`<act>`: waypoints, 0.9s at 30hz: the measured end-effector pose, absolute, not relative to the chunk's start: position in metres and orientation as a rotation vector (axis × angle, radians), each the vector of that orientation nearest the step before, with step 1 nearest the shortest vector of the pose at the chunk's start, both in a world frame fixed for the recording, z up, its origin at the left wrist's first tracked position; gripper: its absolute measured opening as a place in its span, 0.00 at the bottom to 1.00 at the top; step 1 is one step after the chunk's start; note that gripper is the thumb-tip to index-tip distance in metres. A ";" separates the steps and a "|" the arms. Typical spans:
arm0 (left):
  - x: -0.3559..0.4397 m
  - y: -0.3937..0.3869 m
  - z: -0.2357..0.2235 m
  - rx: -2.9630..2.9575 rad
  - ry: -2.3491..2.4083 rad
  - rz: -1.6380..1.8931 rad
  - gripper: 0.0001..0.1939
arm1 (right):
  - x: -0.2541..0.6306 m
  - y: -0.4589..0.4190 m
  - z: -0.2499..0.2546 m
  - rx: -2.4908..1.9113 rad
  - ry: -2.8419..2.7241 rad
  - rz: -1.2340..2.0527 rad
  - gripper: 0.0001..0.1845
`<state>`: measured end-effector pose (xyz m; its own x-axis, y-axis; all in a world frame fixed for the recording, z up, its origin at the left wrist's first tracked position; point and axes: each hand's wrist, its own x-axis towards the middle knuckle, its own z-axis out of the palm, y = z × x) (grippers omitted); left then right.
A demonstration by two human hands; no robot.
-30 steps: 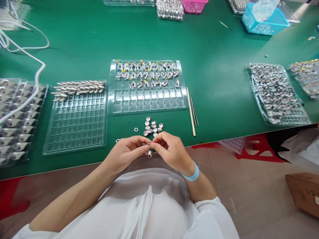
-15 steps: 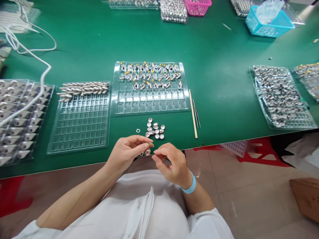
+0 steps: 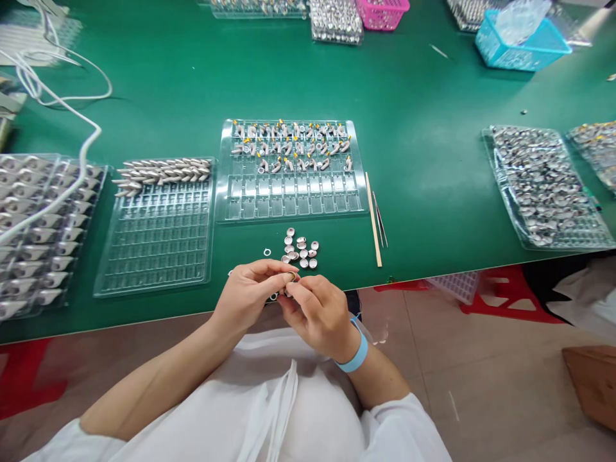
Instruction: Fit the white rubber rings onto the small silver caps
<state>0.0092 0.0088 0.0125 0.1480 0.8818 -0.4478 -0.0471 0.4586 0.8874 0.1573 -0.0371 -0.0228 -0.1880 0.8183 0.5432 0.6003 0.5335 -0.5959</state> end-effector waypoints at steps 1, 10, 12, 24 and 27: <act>0.009 0.009 0.014 0.868 1.242 0.808 0.06 | 0.157 -0.037 -0.021 -1.154 -1.866 0.343 0.22; 0.007 0.009 0.014 0.967 1.254 0.803 0.08 | 0.166 -0.042 -0.017 -1.259 -1.334 1.020 0.09; 0.007 0.008 0.014 0.976 1.251 0.809 0.08 | 0.167 -0.042 -0.018 -1.230 -1.243 1.132 0.07; 0.008 0.008 0.015 1.000 1.225 0.805 0.09 | 0.163 -0.040 -0.020 -1.271 -1.132 1.090 0.08; 0.008 0.009 0.016 1.014 1.198 0.758 0.10 | 0.166 -0.038 -0.020 -1.252 -1.237 1.056 0.06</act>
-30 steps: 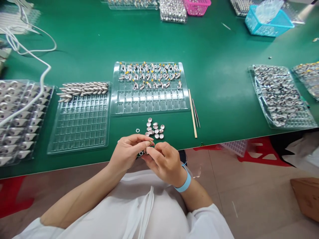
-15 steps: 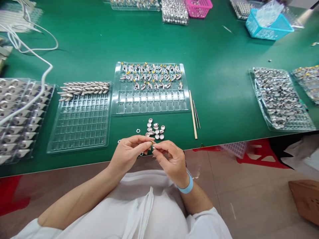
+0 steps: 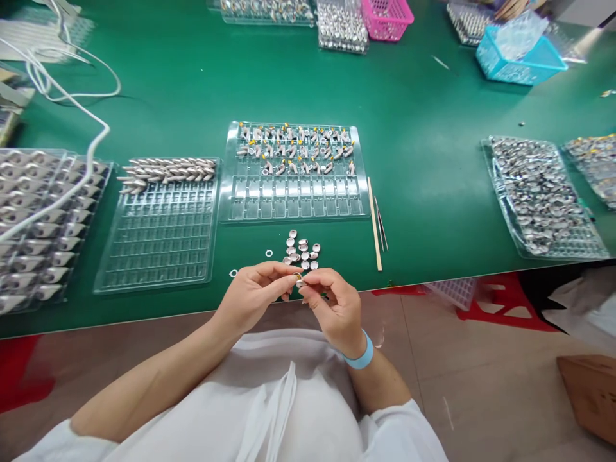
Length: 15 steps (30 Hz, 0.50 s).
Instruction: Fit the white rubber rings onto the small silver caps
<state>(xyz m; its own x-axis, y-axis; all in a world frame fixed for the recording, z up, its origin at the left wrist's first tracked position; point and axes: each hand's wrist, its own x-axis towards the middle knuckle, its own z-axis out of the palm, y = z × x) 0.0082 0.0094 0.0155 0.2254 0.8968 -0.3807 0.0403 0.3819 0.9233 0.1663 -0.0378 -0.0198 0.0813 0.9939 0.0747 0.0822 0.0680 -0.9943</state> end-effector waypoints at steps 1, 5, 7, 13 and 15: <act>0.008 0.010 0.016 1.016 1.189 0.739 0.10 | 0.168 -0.037 -0.019 -1.241 -1.275 1.042 0.05; 0.006 0.012 0.016 1.047 1.162 0.679 0.10 | 0.173 -0.030 -0.013 -1.248 -1.335 1.032 0.06; 0.005 0.012 0.015 1.062 1.137 0.655 0.10 | 0.175 -0.027 -0.009 -1.266 -1.317 1.087 0.06; 0.000 0.012 0.012 1.093 1.046 0.608 0.13 | 0.180 -0.019 0.001 -1.288 -1.292 1.281 0.06; -0.001 0.011 0.011 1.104 1.025 0.606 0.14 | 0.180 -0.019 0.005 -1.280 -1.293 1.308 0.07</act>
<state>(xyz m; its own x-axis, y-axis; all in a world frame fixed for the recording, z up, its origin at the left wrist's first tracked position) -0.0015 0.0112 0.0115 0.4337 0.8245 -0.3635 0.0797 0.3667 0.9269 0.1801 -0.0187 0.0049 -0.0923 0.9918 -0.0884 0.0767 -0.0814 -0.9937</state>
